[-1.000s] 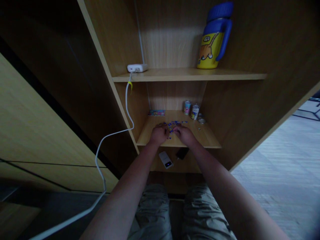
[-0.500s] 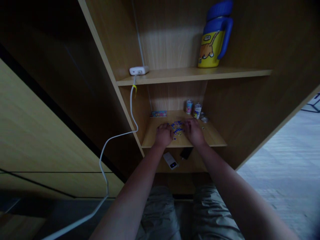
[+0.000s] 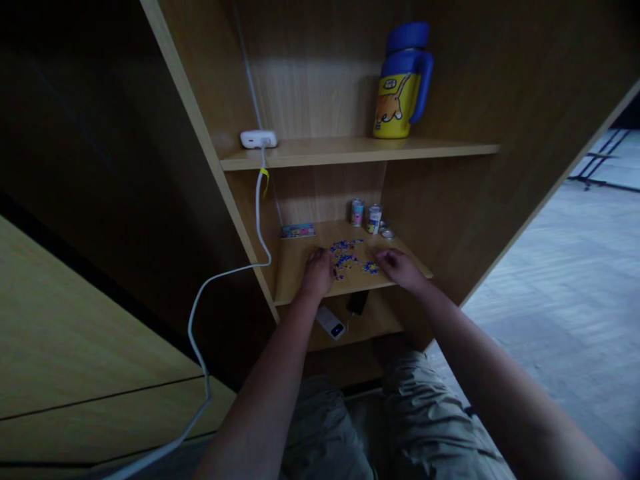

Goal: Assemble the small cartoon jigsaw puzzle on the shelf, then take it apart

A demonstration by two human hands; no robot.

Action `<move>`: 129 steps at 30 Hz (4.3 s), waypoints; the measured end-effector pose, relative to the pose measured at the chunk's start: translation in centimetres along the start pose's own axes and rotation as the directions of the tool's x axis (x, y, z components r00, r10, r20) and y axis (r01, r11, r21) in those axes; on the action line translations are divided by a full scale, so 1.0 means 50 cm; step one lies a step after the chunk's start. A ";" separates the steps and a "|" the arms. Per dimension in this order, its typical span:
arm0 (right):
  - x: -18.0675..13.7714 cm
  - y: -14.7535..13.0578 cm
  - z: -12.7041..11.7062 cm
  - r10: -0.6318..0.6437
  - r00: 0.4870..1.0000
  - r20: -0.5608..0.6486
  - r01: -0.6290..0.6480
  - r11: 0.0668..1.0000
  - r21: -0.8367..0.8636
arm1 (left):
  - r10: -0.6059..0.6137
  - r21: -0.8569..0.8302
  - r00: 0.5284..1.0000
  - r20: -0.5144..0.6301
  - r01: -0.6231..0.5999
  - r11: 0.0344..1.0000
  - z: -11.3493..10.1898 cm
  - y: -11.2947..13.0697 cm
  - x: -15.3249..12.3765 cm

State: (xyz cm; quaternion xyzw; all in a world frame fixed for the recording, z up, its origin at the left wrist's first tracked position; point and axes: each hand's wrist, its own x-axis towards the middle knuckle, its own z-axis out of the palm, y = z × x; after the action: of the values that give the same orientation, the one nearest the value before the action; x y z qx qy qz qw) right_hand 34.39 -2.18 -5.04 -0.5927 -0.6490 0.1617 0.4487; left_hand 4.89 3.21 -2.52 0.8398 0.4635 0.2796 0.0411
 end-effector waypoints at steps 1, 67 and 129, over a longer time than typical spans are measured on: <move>-0.011 -0.001 -0.008 -0.005 1.000 0.019 0.006 0.999 -0.038 | 0.002 -0.015 1.000 0.005 -0.001 1.000 0.003 -0.002 0.002; 0.191 0.031 0.143 -0.086 0.922 0.378 0.244 0.887 -0.391 | -0.295 0.242 0.919 0.261 0.233 0.942 0.061 0.041 0.076; 0.021 -0.104 0.091 -0.290 0.898 0.331 0.397 0.858 -0.326 | -0.030 0.143 0.939 0.342 -0.020 0.990 0.058 0.029 0.171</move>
State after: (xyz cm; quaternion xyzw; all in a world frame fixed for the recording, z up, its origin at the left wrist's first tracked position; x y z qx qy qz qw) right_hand 27.72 -1.02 -3.22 -0.5148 -0.8189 0.0267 0.2523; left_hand 10.98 9.76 -0.79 0.8752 0.4705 0.0946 0.0611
